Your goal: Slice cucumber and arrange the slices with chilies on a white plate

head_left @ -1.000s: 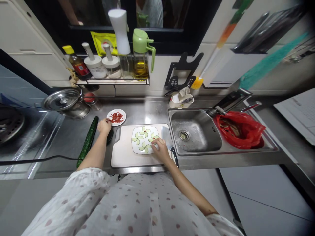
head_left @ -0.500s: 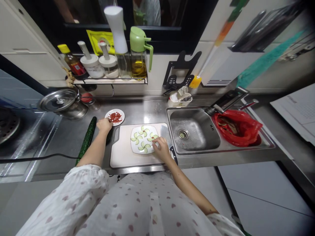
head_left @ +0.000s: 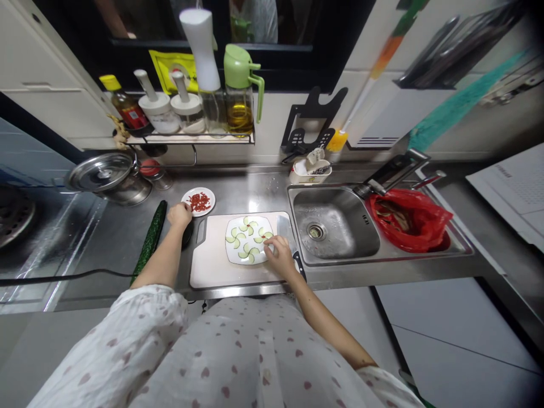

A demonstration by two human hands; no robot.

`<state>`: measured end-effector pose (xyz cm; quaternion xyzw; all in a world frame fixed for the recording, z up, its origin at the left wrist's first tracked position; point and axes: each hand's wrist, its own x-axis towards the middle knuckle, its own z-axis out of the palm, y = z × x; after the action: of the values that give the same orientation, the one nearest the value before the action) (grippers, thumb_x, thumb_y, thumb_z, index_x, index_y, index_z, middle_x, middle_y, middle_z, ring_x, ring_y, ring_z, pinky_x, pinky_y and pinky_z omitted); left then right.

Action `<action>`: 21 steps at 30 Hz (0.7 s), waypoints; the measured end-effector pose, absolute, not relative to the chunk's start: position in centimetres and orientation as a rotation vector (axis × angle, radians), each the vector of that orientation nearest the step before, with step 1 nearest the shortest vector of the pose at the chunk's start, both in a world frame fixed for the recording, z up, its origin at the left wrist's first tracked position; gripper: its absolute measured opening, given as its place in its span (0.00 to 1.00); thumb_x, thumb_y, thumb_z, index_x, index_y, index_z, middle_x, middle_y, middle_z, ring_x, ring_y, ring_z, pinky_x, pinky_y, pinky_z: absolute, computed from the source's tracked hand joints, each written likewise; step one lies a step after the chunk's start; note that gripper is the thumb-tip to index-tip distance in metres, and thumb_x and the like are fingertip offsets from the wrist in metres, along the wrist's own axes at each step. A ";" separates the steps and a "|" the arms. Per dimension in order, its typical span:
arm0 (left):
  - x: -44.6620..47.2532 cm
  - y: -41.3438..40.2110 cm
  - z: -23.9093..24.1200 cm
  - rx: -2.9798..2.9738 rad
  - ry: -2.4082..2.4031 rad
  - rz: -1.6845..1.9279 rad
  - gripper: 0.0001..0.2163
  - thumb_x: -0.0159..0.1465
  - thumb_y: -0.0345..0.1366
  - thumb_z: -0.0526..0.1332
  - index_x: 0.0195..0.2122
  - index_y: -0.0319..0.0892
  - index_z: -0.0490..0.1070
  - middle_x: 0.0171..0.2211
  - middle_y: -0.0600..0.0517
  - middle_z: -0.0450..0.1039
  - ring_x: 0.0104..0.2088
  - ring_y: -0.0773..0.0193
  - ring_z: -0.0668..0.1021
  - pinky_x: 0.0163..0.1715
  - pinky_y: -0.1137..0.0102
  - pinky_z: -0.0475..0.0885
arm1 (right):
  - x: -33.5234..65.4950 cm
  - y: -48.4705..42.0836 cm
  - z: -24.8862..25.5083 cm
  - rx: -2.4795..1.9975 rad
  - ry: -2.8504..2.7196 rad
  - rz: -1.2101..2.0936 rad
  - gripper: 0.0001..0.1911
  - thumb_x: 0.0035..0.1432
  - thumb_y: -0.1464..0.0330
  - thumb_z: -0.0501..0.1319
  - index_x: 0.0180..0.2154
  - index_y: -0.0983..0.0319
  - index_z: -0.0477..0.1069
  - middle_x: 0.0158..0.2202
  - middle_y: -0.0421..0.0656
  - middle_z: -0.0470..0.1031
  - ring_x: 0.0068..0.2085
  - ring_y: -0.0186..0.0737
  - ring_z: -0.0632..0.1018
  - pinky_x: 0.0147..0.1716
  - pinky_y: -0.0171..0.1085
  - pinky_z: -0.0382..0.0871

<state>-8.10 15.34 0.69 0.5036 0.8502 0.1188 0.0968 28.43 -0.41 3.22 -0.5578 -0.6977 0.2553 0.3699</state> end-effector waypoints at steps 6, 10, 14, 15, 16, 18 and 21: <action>-7.9 15.4 0.3 1.050 2.132 0.957 0.07 0.55 0.34 0.62 0.33 0.38 0.74 0.33 0.45 0.78 0.35 0.59 0.78 0.34 0.70 0.71 | 28.3 -0.6 3.2 -1.411 -1.791 0.658 0.06 0.58 0.71 0.56 0.35 0.58 0.72 0.37 0.44 0.73 0.43 0.45 0.71 0.46 0.44 0.64; -7.3 15.1 0.4 0.862 1.867 1.124 0.09 0.54 0.34 0.62 0.35 0.38 0.72 0.30 0.48 0.77 0.23 0.70 0.74 0.22 0.77 0.65 | 28.2 -0.7 3.1 -1.411 -1.784 0.658 0.06 0.58 0.70 0.56 0.35 0.58 0.72 0.38 0.44 0.73 0.43 0.45 0.71 0.46 0.45 0.64; -7.1 14.8 0.9 0.739 1.727 1.209 0.13 0.50 0.37 0.67 0.35 0.38 0.72 0.28 0.49 0.76 0.19 0.73 0.70 0.17 0.80 0.59 | 28.1 -0.7 3.0 -1.411 -1.790 0.666 0.06 0.58 0.70 0.56 0.35 0.58 0.72 0.38 0.44 0.73 0.44 0.45 0.71 0.46 0.45 0.64; -7.1 14.7 1.0 0.738 1.723 1.207 0.14 0.49 0.38 0.67 0.36 0.38 0.73 0.28 0.49 0.76 0.19 0.73 0.70 0.17 0.80 0.58 | 28.1 -0.7 3.0 -1.412 -1.791 0.667 0.06 0.58 0.70 0.56 0.35 0.57 0.72 0.38 0.44 0.73 0.44 0.45 0.72 0.47 0.45 0.64; -7.1 14.7 1.1 0.744 1.719 1.201 0.15 0.49 0.38 0.68 0.37 0.38 0.74 0.29 0.48 0.76 0.19 0.72 0.70 0.16 0.80 0.57 | 28.1 -0.7 3.1 -1.412 -1.792 0.667 0.06 0.58 0.70 0.56 0.35 0.57 0.72 0.38 0.44 0.73 0.44 0.45 0.72 0.46 0.45 0.64; -7.1 14.6 1.3 0.763 1.698 1.192 0.16 0.49 0.39 0.67 0.38 0.38 0.75 0.30 0.47 0.77 0.20 0.72 0.70 0.16 0.79 0.55 | 28.1 -0.7 3.1 -1.410 -1.791 0.666 0.06 0.58 0.70 0.56 0.35 0.57 0.72 0.38 0.44 0.73 0.44 0.45 0.72 0.46 0.45 0.64; -7.0 14.3 1.7 0.791 1.680 1.186 0.16 0.51 0.38 0.66 0.40 0.37 0.75 0.32 0.47 0.77 0.20 0.73 0.69 0.17 0.79 0.55 | 28.2 -0.9 3.1 -1.405 -1.789 0.664 0.06 0.58 0.69 0.56 0.34 0.57 0.72 0.38 0.44 0.73 0.44 0.45 0.72 0.46 0.45 0.64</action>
<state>-6.98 14.35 1.68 0.3202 0.6801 0.4802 0.4521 28.17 -0.89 3.08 -0.5493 -0.6995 0.2596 0.3762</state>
